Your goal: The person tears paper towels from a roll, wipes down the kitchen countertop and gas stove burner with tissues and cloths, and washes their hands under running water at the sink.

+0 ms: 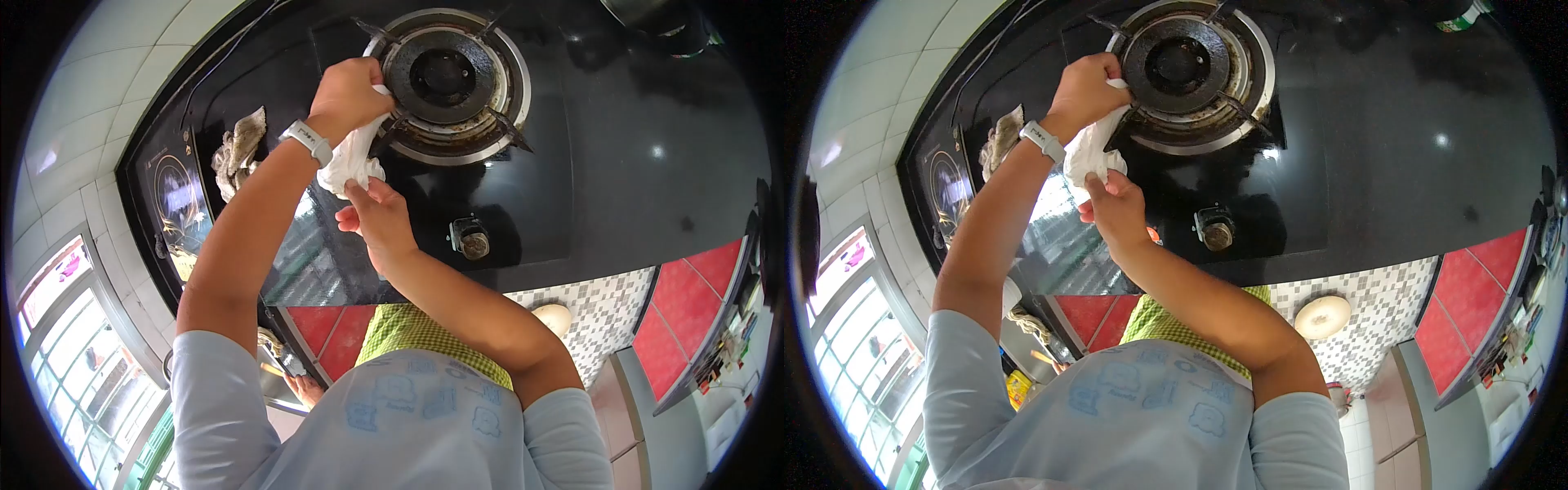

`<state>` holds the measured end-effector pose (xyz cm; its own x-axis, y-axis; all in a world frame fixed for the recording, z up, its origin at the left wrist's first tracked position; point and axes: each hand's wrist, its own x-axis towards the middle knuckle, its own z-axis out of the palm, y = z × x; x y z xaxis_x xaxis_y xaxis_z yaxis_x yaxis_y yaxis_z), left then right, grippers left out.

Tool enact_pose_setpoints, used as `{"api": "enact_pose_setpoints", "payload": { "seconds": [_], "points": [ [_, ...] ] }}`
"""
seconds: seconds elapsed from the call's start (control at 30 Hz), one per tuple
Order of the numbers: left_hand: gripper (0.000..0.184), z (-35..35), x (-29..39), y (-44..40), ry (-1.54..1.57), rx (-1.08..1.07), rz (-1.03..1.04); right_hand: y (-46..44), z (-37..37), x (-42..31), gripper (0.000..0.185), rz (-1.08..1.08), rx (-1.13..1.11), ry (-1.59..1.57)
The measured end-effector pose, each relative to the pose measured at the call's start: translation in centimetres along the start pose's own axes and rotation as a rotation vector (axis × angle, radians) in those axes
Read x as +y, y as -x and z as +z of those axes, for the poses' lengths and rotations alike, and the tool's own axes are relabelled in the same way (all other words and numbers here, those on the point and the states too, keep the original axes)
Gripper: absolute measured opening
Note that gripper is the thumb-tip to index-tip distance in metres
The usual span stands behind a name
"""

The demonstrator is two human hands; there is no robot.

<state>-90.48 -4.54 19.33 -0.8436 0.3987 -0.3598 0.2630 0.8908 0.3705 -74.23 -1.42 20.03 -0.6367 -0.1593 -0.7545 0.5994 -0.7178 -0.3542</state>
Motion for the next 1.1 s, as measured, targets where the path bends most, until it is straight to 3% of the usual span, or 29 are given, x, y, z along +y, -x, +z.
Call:
{"api": "enact_pose_setpoints", "payload": {
  "seconds": [0.07,0.17,0.23,0.3,0.37,0.47,0.57,0.97,1.03,1.1],
  "points": [
    [0.026,0.3,-0.6,0.0,0.074,0.209,0.019,-0.2,0.0,-0.4,0.024,-0.011,0.009,-0.002],
    [0.022,0.4,-1.5,0.6,0.174,0.272,0.067,-0.3,-0.3,-0.7,0.024,-0.013,0.021,-0.046],
    [0.016,0.2,-1.6,1.1,0.166,0.239,0.065,-0.2,-0.3,-0.4,0.024,0.052,0.025,-0.085],
    [0.015,-0.4,-1.4,1.7,0.300,-0.089,-0.073,0.8,0.1,0.2,0.024,0.089,0.013,-0.083],
    [0.013,-0.4,-0.9,2.0,0.354,-0.132,-0.088,1.3,0.3,0.5,0.024,0.116,-0.002,-0.079],
    [0.011,0.1,-1.4,3.2,0.422,-0.124,-0.062,1.5,-1.1,0.5,0.024,0.102,0.014,-0.124],
    [0.019,0.9,-1.8,5.5,0.699,-0.135,-0.162,2.2,-2.3,0.0,0.022,0.113,0.007,-0.153],
    [0.021,2.0,-1.4,7.1,0.848,-0.058,-0.200,3.5,-3.9,-2.5,0.019,0.132,0.003,-0.034],
    [0.020,2.0,-1.9,7.3,0.866,0.031,-0.189,3.1,-3.8,-2.6,0.020,0.143,0.003,0.049],
    [0.019,0.8,-1.9,7.7,1.026,0.162,-0.371,2.7,-3.0,-2.3,0.019,0.134,-0.055,0.163]
  ]
}}
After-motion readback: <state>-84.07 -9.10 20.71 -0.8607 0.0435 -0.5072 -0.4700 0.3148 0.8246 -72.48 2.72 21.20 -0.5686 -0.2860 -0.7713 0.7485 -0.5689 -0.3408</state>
